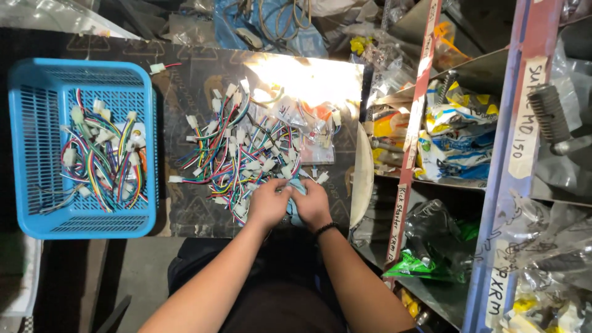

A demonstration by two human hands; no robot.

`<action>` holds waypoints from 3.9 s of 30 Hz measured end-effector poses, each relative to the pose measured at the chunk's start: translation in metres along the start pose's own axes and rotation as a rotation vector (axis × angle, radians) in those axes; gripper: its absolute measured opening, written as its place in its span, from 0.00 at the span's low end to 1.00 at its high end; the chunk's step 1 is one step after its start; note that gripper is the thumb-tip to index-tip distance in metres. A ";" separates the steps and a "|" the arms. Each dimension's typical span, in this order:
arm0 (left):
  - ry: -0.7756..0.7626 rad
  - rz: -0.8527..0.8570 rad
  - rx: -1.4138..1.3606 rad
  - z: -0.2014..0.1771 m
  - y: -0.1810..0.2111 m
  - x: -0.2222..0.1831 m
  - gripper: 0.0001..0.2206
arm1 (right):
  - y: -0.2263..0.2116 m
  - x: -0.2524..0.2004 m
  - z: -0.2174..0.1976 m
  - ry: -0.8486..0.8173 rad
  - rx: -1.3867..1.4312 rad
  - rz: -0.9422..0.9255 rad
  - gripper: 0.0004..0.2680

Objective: Cleaning and organizing motorcycle wire harnesses using a cloth at a workbench in a storage room.

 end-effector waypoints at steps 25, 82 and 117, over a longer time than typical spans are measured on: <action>0.117 0.293 -0.274 -0.031 0.070 -0.054 0.19 | -0.098 -0.062 -0.088 -0.020 0.779 -0.123 0.04; 0.284 0.409 -0.291 -0.052 0.093 -0.062 0.16 | -0.109 -0.024 -0.076 0.082 1.144 -0.070 0.05; 0.229 0.323 -0.271 -0.078 0.077 -0.062 0.13 | -0.132 -0.042 -0.065 -0.287 1.122 -0.065 0.05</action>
Point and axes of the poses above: each hand's wrist, its own x-axis towards the middle knuckle, its own z-axis out of the palm, y = z × x, the point moved 4 cm from there along x, towards the middle knuckle, and after that the axes turned 9 degrees about y, right-handed, at the moved point
